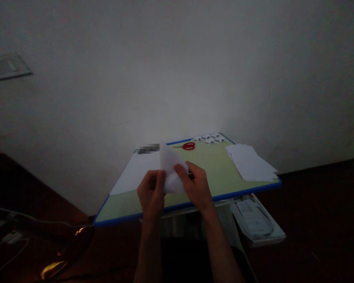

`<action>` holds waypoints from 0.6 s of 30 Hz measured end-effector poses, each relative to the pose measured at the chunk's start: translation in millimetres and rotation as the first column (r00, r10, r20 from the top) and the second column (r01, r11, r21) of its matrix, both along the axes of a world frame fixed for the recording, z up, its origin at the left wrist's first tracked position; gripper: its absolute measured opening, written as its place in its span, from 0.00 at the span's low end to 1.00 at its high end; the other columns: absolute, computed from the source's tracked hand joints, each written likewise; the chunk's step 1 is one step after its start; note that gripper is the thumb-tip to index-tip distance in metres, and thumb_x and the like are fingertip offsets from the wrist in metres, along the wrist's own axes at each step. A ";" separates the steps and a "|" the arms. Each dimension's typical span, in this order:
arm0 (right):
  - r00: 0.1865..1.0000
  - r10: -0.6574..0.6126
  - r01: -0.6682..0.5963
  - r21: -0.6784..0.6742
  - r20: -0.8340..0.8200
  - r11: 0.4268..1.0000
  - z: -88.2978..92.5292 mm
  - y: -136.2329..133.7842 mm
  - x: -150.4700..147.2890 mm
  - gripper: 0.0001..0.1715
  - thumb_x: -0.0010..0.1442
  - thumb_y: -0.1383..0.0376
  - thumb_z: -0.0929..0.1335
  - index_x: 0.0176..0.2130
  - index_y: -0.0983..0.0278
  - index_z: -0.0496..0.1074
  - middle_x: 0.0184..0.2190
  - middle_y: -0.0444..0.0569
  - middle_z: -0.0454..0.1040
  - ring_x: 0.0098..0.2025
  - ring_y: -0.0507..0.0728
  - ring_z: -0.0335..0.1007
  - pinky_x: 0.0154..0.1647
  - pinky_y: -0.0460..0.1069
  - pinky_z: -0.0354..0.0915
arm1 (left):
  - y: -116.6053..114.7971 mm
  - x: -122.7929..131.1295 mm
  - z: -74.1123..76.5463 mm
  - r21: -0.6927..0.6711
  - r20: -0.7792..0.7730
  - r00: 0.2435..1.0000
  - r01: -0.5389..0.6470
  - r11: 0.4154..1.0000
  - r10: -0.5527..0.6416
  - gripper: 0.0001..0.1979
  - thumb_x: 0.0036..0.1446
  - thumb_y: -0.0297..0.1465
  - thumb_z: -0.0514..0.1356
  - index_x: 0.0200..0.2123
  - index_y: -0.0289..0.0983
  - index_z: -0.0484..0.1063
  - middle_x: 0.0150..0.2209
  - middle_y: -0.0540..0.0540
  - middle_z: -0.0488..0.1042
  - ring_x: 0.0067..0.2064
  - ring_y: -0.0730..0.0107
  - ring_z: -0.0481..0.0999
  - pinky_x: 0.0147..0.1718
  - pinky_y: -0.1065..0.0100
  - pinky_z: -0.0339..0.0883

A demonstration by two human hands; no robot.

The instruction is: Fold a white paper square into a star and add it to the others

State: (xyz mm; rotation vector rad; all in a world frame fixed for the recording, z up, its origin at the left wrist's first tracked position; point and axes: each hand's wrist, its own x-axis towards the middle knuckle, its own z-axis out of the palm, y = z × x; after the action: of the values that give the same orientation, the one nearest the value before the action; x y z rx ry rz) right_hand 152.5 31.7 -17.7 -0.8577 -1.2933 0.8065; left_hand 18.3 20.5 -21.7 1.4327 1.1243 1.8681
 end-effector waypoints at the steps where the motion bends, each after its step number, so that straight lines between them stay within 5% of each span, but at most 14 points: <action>1: 1.000 -0.014 0.014 0.011 0.011 1.000 0.2 -0.6 -0.2 0.27 0.65 0.44 0.70 0.30 0.63 0.73 0.24 0.43 0.69 0.26 0.52 0.63 0.24 0.46 0.60 | 0.3 0.0 -0.4 -0.003 0.005 1.000 -0.005 1.000 0.005 0.21 0.61 0.50 0.68 0.31 0.37 0.78 0.26 0.49 0.74 0.26 0.72 0.70 0.23 0.74 0.64; 8: 0.976 -0.065 0.034 0.147 0.208 0.989 1.1 0.2 7.4 0.25 0.69 0.50 0.69 0.26 0.61 0.66 0.22 0.40 0.63 0.26 0.51 0.58 0.26 0.48 0.55 | -2.4 -5.5 2.3 -0.048 -0.002 1.000 0.002 0.999 -0.002 0.27 0.64 0.55 0.62 0.27 0.38 0.70 0.23 0.52 0.65 0.24 0.74 0.63 0.20 0.73 0.57; 15: 0.919 -0.026 -0.086 0.263 0.394 0.961 -1.0 -0.6 6.0 0.27 0.71 0.53 0.69 0.24 0.60 0.61 0.22 0.38 0.60 0.25 0.50 0.53 0.29 0.49 0.51 | 0.9 -6.3 1.4 0.088 -0.146 0.929 -0.329 0.940 0.339 0.28 0.68 0.55 0.58 0.24 0.39 0.64 0.20 0.54 0.62 0.23 0.73 0.61 0.21 0.72 0.53; 18: 0.911 -0.021 -0.101 0.271 0.413 0.957 -1.5 -1.9 3.9 0.27 0.72 0.53 0.69 0.25 0.60 0.61 0.22 0.38 0.60 0.26 0.51 0.53 0.29 0.49 0.51 | 2.2 -6.0 -1.9 0.110 -0.184 0.898 -0.386 0.916 0.400 0.27 0.70 0.52 0.56 0.25 0.40 0.64 0.19 0.55 0.62 0.23 0.73 0.61 0.22 0.71 0.52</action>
State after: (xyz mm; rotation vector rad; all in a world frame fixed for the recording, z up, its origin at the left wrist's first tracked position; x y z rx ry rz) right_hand 156.4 29.8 -19.2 -0.7899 -1.7589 0.4597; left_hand 12.2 22.7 -23.6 1.5529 1.5602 2.0827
